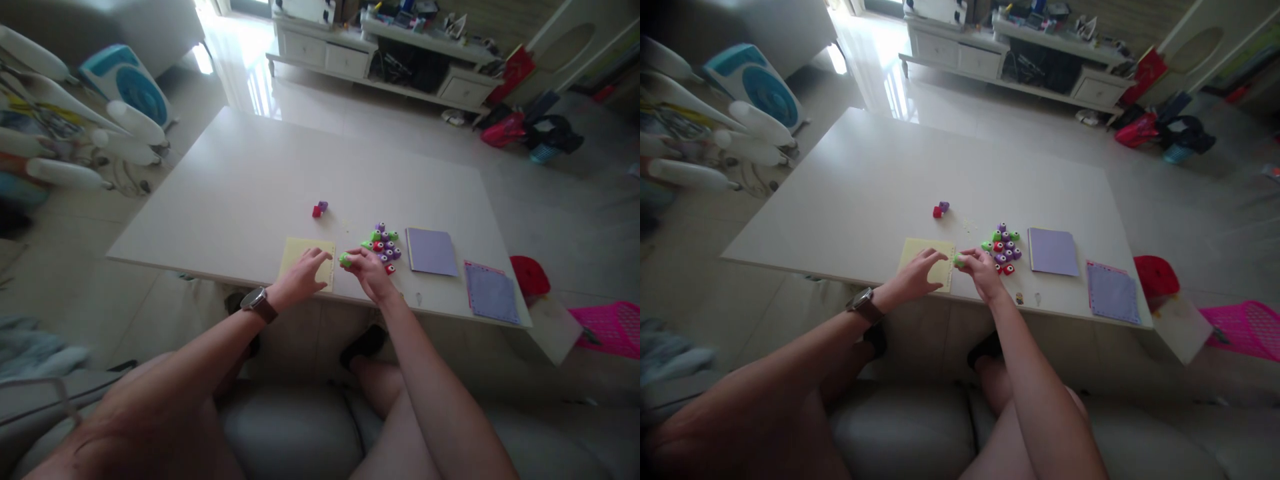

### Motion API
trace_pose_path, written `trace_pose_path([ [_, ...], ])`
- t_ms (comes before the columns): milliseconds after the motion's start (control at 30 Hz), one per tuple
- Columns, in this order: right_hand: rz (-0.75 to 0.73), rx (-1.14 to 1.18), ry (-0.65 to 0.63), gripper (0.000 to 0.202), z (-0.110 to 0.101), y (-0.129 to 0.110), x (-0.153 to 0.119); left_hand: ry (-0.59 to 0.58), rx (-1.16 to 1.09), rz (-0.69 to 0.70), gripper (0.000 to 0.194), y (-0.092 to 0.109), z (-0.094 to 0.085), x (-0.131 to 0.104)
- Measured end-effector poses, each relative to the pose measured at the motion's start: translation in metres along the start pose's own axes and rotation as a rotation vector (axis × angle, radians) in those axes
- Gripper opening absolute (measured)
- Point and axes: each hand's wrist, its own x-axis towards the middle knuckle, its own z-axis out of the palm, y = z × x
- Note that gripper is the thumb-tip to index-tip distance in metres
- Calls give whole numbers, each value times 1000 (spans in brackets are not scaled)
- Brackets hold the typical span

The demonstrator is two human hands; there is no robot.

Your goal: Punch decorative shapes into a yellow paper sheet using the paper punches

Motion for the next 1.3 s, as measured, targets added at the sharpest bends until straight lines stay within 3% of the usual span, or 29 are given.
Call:
trace_pose_path([
  [167,107,92,-19,20,-10,-6,-8,-173,149,99,55,-12,3,-14],
  [300,95,20,35,20,-8,-8,-11,-188,221,127,55,-15,7,-15],
  [433,87,48,49,23,-9,-3,-8,-196,160,118,35,-14,6,-9],
  [567,118,6,130,22,-14,9,-3,-151,80,76,21,-9,2,-4],
  [700,147,-145,176,23,-19,21,2,-45,145,33,20,-4,1,-2],
  [833,165,-226,156,22,-18,26,4,17,211,83,23,-1,2,-2],
  [1300,152,-184,191,18,-17,23,2,36,313,206,31,-2,7,-2],
])
